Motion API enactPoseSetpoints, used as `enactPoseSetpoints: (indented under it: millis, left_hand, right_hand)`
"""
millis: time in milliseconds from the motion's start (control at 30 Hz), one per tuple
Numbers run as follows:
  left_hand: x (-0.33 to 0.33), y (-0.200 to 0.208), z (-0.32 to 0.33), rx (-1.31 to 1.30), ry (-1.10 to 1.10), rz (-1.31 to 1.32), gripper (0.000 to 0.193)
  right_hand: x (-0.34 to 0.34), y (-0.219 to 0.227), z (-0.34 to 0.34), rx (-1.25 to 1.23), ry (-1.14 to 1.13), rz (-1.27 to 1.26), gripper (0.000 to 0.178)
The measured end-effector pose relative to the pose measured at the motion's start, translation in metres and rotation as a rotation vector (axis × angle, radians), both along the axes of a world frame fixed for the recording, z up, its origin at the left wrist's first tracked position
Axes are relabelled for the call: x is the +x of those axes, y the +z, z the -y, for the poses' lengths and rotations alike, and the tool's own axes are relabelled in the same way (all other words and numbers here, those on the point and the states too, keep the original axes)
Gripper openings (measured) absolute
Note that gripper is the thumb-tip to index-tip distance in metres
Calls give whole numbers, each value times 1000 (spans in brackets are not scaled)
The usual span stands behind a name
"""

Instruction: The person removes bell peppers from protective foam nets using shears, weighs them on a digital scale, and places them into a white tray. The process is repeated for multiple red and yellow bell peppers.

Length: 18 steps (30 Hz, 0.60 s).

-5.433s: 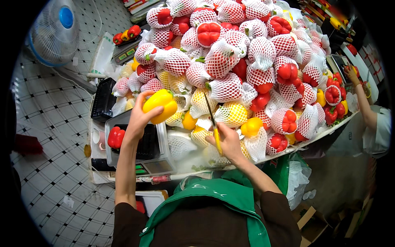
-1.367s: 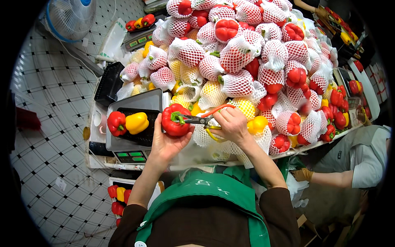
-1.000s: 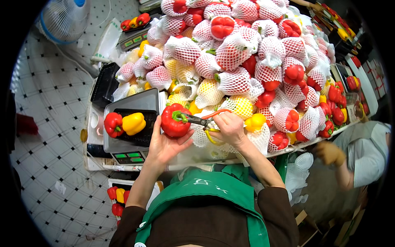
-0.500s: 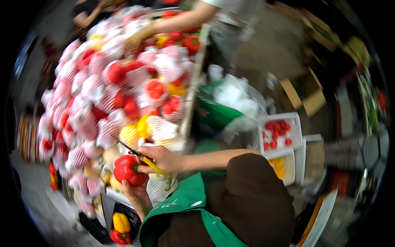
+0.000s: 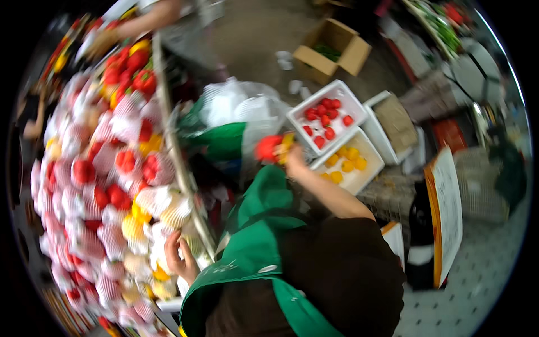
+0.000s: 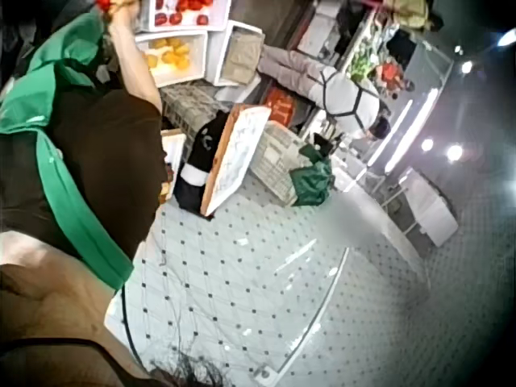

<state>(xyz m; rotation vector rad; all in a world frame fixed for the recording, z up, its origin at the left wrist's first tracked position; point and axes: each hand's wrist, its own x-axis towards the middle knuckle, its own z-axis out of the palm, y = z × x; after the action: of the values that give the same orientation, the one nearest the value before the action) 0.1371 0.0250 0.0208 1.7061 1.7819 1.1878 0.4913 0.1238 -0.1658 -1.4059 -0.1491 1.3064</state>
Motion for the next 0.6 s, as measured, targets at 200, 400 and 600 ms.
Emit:
enactPoseSetpoints:
  millis: [200,400,600]
  left_hand:
    - [-46,-5,37,186,91,-260,22]
    - [-32,-1,89,129,399,-624,41]
    - [-23,-1,53,-113,517,-597,78]
  right_hand:
    - [291,-171,-5,147,-401,171,17]
    - [95,-38,-87,320,-91,466,11]
    - [-134,89,-111,574,801,161,23]
